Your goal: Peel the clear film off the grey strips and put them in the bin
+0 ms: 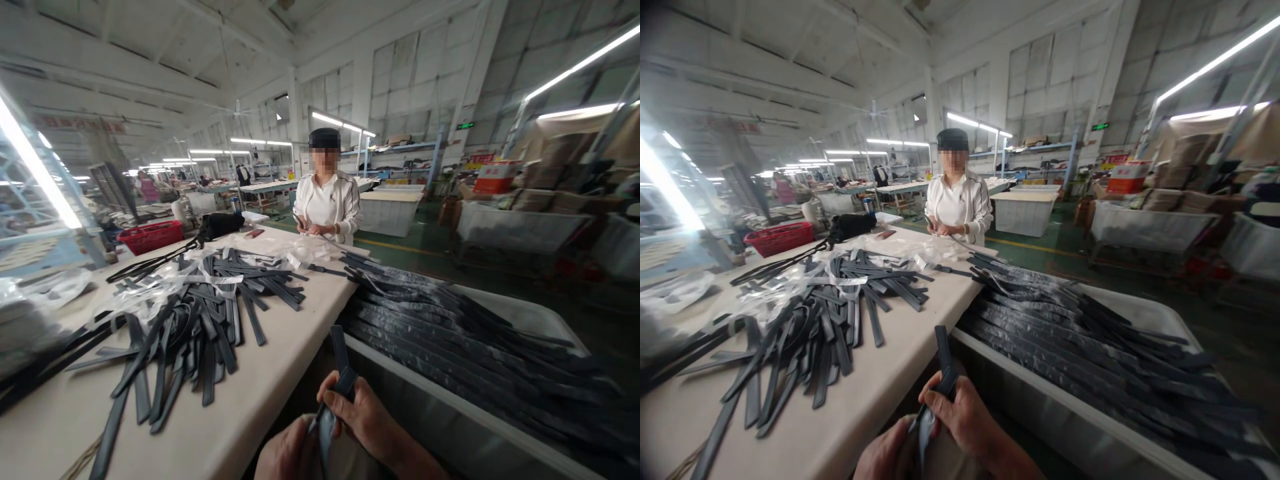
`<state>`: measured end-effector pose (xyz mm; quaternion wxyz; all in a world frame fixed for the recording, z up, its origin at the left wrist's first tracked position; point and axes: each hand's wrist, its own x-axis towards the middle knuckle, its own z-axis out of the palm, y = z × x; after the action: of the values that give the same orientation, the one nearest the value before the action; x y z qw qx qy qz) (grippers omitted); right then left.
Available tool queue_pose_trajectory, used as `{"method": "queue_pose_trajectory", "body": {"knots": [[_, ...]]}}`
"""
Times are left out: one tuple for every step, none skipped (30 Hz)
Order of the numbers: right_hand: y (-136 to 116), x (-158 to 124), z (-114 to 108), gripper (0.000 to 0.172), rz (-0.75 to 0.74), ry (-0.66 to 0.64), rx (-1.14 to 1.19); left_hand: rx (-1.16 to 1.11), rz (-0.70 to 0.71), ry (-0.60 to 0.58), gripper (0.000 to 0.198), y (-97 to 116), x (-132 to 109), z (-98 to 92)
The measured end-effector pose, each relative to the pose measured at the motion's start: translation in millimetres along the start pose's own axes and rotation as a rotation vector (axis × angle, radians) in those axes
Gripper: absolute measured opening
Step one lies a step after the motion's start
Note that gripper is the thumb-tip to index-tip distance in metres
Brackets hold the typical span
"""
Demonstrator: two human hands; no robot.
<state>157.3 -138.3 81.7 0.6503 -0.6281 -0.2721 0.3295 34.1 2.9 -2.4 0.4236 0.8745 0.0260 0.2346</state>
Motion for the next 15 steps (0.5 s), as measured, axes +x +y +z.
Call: {"method": "queue_pose_trajectory", "body": {"knots": [[-1, -2, -2, 0.052, -0.018, 0.013, -0.01, 0.028, 0.005, -0.013, 0.025, 0, -3, -0.2], [-2, -3, -5, 0.051, -0.04, 0.037, -0.018, 0.057, 0.005, -0.025, 0.023, 0, -7, -0.4], [-3, -4, -9, 0.051, -0.061, 0.059, -0.026, 0.084, -0.003, -0.035, 0.021, 0, -10, -0.5], [-4, -6, -12, 0.051, -0.079, 0.08, -0.028, 0.103, -0.021, -0.048, 0.019, 1, -14, -0.6], [-5, -7, -16, 0.051, -0.089, 0.097, -0.027, 0.111, -0.048, -0.065, 0.018, 4, -17, -0.9], [-6, -8, -19, 0.05, -0.093, 0.106, -0.024, 0.108, -0.085, -0.09, 0.018, 6, -19, -1.3], [-6, -10, -21, 0.049, -0.088, 0.107, -0.02, 0.094, -0.125, -0.125, 0.019, 10, -20, -1.9], [-7, -11, -23, 0.046, -0.079, 0.103, -0.016, 0.072, -0.169, -0.168, 0.02, 14, -20, -2.5], [-6, -13, -24, 0.042, -0.068, 0.1, -0.011, 0.043, -0.215, -0.213, 0.022, 17, -19, -2.9], [-6, -15, -25, 0.037, -0.058, 0.098, -0.009, 0.006, -0.26, -0.257, 0.025, 20, -17, -3.0], [-4, -17, -27, 0.033, -0.049, 0.101, -0.007, -0.033, -0.302, -0.295, 0.028, 22, -16, -2.6], [-2, -19, -30, 0.03, -0.037, 0.116, -0.003, -0.075, -0.341, -0.323, 0.031, 23, -14, -1.5], [0, -21, -35, 0.028, -0.023, 0.144, 0.005, -0.119, -0.375, -0.338, 0.035, 23, -13, 0.0], [3, -24, -42, 0.028, -0.005, 0.184, 0.015, -0.167, -0.409, -0.346, 0.04, 23, -11, 1.9], [6, -28, -52, 0.029, 0.011, 0.236, 0.026, -0.225, -0.443, -0.347, 0.044, 21, -9, 3.7]]}}
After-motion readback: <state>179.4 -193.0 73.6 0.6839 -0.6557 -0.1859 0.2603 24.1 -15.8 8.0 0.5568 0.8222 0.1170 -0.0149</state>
